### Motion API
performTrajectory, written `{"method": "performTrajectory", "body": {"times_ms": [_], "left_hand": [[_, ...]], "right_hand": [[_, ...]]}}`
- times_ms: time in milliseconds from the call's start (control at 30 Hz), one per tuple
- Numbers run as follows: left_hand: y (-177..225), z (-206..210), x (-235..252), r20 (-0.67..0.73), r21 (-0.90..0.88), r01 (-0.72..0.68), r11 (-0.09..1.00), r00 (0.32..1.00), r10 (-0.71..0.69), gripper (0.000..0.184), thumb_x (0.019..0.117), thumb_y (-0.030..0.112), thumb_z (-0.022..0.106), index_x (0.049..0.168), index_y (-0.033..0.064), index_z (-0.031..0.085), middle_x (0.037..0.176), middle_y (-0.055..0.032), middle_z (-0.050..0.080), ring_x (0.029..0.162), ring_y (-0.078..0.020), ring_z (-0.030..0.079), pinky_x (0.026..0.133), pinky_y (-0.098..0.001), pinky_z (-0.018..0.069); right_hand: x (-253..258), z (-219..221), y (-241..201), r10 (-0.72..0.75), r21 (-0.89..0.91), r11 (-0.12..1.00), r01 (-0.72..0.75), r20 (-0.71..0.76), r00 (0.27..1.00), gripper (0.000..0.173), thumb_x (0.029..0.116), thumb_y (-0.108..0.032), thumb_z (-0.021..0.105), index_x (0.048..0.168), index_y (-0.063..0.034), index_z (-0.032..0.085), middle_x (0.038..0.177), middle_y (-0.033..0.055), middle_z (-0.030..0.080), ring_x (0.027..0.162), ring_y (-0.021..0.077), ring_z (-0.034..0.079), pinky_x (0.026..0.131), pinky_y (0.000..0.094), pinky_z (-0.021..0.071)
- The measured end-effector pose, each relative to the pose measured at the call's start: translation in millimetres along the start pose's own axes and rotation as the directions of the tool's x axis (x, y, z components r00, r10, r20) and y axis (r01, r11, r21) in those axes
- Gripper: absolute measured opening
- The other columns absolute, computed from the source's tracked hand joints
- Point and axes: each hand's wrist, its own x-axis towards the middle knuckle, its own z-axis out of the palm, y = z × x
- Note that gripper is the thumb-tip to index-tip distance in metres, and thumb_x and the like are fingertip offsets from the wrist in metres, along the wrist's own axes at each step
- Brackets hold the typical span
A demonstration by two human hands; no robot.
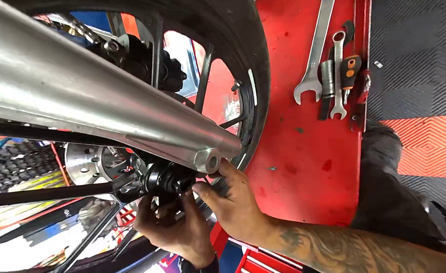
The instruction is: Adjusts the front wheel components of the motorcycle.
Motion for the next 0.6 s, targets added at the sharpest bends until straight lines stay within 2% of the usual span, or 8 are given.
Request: {"method": "performTrajectory", "body": {"times_ms": [200, 333, 500, 600], "left_hand": [[1.0, 3.7, -1.3, -0.029, -0.013, 0.036, 0.999, 0.999, -0.036, 0.065, 0.0791, 0.000, 0.077, 0.132, -0.0079, 0.040, 0.110, -0.0083, 0.056, 0.077, -0.0049, 0.060, 0.069, -0.0199, 0.0569], [-0.4, 3.9, -1.2, -0.042, -0.018, 0.053, 0.998, 0.998, -0.054, 0.067, 0.0775, -0.001, 0.078, 0.132, -0.0061, 0.041, 0.108, -0.0068, 0.057, 0.074, -0.0042, 0.060, 0.065, -0.0189, 0.0567], [1.1, 2.6, -1.4, -0.013, -0.062, 0.068, 0.996, 0.998, -0.069, 0.069, 0.0783, 0.004, 0.078, 0.134, -0.0051, 0.039, 0.110, -0.0076, 0.057, 0.079, -0.0066, 0.060, 0.068, -0.0209, 0.0562], [8.3, 2.0, -1.1, -0.009, -0.068, 0.093, 0.993, 0.996, -0.094, 0.072, 0.0773, 0.001, 0.079, 0.136, -0.0046, 0.038, 0.114, -0.0083, 0.058, 0.082, -0.0082, 0.063, 0.071, -0.0229, 0.0590]], "right_hand": [[1.8, 1.2, -5.1, 0.035, 0.039, 0.999, -0.034, -0.025, 0.999, 0.012, 0.0997, -0.009, 0.064, 0.109, -0.0095, 0.072, 0.105, 0.0022, 0.069, 0.098, 0.0122, 0.068, 0.085, 0.0315, 0.0610], [-1.0, 0.0, -3.8, -0.063, -0.087, 0.994, 0.059, -0.034, 0.997, 0.016, 0.0998, -0.008, 0.061, 0.111, -0.0094, 0.072, 0.111, 0.0004, 0.069, 0.107, 0.0110, 0.066, 0.091, 0.0314, 0.0589], [-0.5, -1.9, -2.2, -0.232, -0.271, 0.937, 0.220, -0.013, 0.973, 0.017, 0.0969, -0.006, 0.063, 0.108, -0.0056, 0.076, 0.110, 0.0030, 0.070, 0.105, 0.0122, 0.065, 0.090, 0.0301, 0.0580], [1.1, -0.9, -4.6, -0.253, -0.334, 0.914, 0.231, -0.024, 0.967, 0.016, 0.0968, -0.008, 0.063, 0.107, -0.0065, 0.076, 0.109, 0.0024, 0.070, 0.105, 0.0113, 0.066, 0.089, 0.0290, 0.0584]]}}
